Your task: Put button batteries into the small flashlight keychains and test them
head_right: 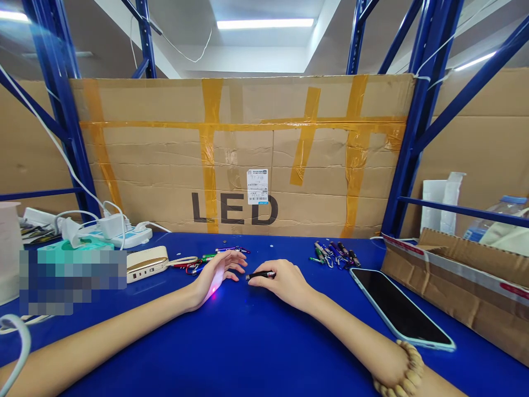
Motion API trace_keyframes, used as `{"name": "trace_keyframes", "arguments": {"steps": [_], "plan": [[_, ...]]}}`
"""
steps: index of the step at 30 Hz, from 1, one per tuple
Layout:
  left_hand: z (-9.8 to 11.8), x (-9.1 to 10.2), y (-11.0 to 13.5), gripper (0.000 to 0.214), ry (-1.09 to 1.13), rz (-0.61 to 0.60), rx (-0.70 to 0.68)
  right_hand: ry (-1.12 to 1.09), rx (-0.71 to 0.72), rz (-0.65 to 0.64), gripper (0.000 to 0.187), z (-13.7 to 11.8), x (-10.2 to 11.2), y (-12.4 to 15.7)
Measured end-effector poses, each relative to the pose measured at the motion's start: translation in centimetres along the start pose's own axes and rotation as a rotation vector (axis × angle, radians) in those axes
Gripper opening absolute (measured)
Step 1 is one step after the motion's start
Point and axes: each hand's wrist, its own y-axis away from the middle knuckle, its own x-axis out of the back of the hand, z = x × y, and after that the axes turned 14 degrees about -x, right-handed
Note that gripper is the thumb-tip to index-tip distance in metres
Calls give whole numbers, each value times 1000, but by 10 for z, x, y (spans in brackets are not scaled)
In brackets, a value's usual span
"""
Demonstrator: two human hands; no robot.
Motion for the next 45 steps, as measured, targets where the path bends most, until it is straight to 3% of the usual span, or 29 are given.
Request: {"name": "trace_keyframes", "arguments": {"steps": [17, 22, 27, 33, 39, 45], "plan": [[4, 0, 2, 36, -16, -36, 8, -59, 74, -26, 30, 5, -1, -3], [5, 0, 4, 35, -42, -52, 3, -54, 79, -38, 37, 3, -1, -2], [3, 1, 2, 34, -94, -8, -20, 60, 50, 36, 46, 2, 0, -1], [-1, 3, -2, 33, -220, 107, -144, 197, 98, 168, 36, 10, 4, -5], [-2, 6, -4, 32, -250, 123, -197, 327, -15, 263, 34, 17, 10, -9], [-1, 4, -2, 30, -365, 37, -211, 416, -141, 197, 30, 28, 16, -12]]}}
